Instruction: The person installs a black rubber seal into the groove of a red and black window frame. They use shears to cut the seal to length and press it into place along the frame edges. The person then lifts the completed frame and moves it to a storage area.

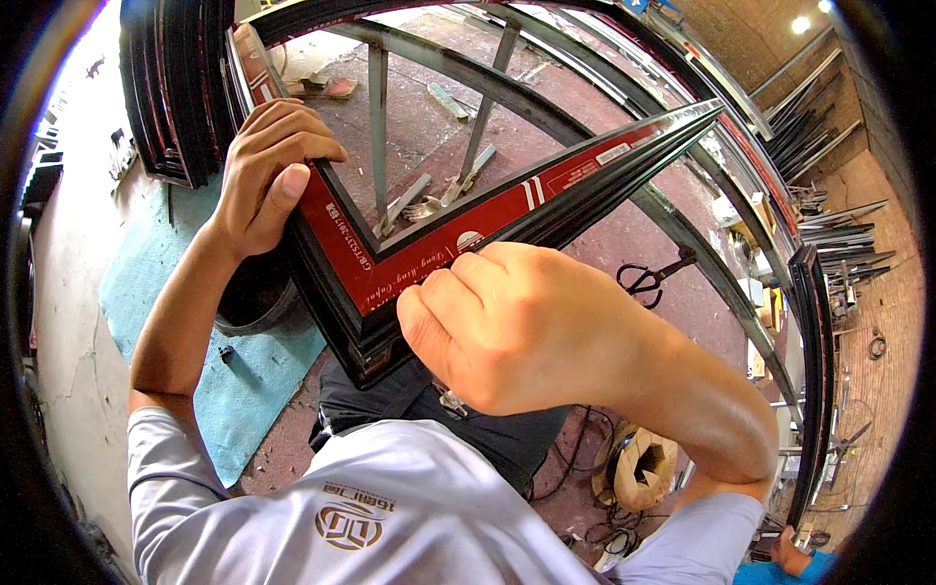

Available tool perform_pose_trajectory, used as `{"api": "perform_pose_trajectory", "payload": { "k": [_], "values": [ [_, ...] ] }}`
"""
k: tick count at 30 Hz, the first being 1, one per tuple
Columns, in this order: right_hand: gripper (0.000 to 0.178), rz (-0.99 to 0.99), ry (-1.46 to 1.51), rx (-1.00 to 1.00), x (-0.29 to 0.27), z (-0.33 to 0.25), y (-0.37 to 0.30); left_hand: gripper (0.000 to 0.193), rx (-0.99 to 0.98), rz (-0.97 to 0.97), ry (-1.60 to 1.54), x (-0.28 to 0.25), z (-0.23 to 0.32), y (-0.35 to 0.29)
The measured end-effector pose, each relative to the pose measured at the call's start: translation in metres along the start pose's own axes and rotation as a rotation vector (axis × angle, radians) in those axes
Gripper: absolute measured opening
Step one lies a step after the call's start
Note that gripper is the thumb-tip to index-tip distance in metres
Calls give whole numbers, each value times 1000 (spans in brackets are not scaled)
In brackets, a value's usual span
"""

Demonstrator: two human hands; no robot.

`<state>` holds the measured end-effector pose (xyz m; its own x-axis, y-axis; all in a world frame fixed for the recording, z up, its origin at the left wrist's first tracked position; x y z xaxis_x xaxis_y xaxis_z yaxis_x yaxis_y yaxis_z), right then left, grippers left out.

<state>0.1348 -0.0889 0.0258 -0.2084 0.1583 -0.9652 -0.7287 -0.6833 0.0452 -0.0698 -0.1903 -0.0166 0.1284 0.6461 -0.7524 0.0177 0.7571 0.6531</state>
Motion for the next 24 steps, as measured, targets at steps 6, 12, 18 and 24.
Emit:
{"api": "perform_pose_trajectory", "payload": {
  "k": [6, 12, 18, 24],
  "values": [
    [26, -25, -11, 10, 1, 1, 2, 57, 4, 3, 16, 1, 0, -1],
    [26, -45, -7, 5, 1, 1, 4, 56, 14, 13, 19, 0, 0, -1],
    [23, -51, 173, 39, -3, 15, 7, 55, 6, -10, 23, -1, 0, 0],
    [22, -5, 410, 72, -3, 34, 11, 52, 17, 20, 1, 2, -1, -1]
  ]
}}
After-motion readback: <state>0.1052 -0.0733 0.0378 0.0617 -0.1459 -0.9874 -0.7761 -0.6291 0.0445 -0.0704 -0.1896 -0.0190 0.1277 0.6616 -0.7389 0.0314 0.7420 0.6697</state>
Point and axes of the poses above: each hand's wrist, its own y-axis towards the middle knuckle, its own x-axis out of the palm, z = x × y, the point moved 7 cm from there along y, towards the middle knuckle, and after that the axes turned 12 degrees about -z, right-handed, at the moved point
